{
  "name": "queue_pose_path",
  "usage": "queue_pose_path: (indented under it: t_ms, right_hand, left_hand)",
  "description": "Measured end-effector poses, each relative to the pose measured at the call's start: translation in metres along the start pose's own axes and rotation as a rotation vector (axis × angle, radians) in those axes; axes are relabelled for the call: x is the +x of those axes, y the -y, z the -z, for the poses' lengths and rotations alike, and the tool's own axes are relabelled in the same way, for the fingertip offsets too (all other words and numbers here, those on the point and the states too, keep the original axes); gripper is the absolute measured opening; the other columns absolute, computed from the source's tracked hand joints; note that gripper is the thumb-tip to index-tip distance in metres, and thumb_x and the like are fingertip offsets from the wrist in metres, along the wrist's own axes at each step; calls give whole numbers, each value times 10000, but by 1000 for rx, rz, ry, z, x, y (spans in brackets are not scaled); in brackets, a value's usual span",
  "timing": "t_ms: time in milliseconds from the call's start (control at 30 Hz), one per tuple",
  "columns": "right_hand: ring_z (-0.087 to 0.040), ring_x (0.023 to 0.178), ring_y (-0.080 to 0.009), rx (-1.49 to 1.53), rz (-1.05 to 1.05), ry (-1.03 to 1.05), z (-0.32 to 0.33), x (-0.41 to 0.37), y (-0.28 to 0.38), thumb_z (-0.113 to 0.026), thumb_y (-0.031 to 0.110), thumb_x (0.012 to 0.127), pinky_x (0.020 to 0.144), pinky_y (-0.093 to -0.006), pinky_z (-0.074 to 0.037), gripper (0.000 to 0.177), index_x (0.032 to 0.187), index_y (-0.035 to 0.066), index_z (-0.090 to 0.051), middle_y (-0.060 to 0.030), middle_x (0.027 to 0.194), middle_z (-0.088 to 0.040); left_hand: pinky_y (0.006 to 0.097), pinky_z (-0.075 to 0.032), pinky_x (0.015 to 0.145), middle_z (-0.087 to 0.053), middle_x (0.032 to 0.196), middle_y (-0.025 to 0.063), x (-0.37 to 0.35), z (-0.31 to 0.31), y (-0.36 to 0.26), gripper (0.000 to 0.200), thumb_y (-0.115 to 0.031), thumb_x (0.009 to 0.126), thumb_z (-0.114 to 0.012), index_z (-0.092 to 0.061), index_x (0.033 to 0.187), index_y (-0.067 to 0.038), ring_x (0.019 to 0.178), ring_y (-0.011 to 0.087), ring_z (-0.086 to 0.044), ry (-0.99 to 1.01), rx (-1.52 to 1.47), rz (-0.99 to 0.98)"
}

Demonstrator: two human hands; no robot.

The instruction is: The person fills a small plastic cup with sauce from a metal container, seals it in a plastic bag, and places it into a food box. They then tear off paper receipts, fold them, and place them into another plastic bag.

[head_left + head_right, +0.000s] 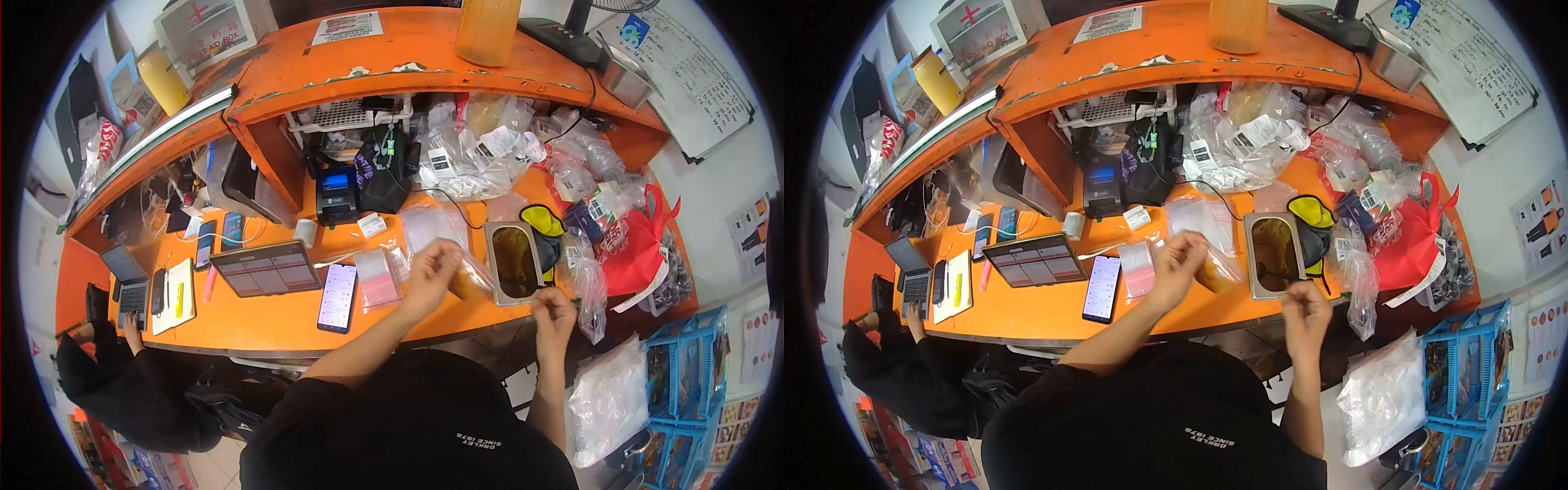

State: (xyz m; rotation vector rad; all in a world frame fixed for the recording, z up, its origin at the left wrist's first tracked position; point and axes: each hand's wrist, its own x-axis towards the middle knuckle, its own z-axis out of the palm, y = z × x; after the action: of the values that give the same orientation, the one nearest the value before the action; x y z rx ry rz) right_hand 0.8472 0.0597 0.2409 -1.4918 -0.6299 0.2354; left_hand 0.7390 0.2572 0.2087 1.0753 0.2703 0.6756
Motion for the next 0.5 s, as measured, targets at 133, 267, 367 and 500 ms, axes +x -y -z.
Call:
queue_pose_path:
  t_ms: [133, 267, 367, 500]
  right_hand:
    - [-480, 632, -67, -305, -26, 226, -28, -15, 3, -636, 25, 812, 580, -230, -388, 51, 810, 8, -589, 5, 681, -533]
    - [-398, 561, -37, -246, -140, 91, -11, -27, -7, -619, 33, 835, 504, -225, -314, 127, 730, 4, -554, 34, 606, -474]
    - [-384, 564, -22, -226, -157, 1, 9, -37, -22, -606, 33, 846, 502, -215, -302, 135, 727, -2, -553, 44, 608, -468]
    - [-393, 573, -31, -234, -173, -1, 24, -52, -39, -616, 45, 836, 510, -212, -318, 116, 743, -8, -572, 41, 624, -460]
  left_hand:
    - [249, -516, 663, -620, 846, 20, -19, -7, 30, 167, -169, 970, -557, -592, 984, -7, 723, 96, -608, 169, 186, -101]
    - [348, -511, 694, -666, 818, 166, 16, 81, 20, 95, -35, 847, -591, -666, 837, 24, 761, 272, -657, -10, 1078, -90]
    - [433, -519, 666, -662, 797, 200, 44, 168, 22, 131, -85, 783, -577, -677, 757, -5, 779, 340, -660, -171, 1725, -55]
    - [430, -517, 651, -682, 839, 165, 68, 226, 42, 190, -206, 790, -591, -692, 790, -45, 812, 317, -672, -171, 2173, -44]
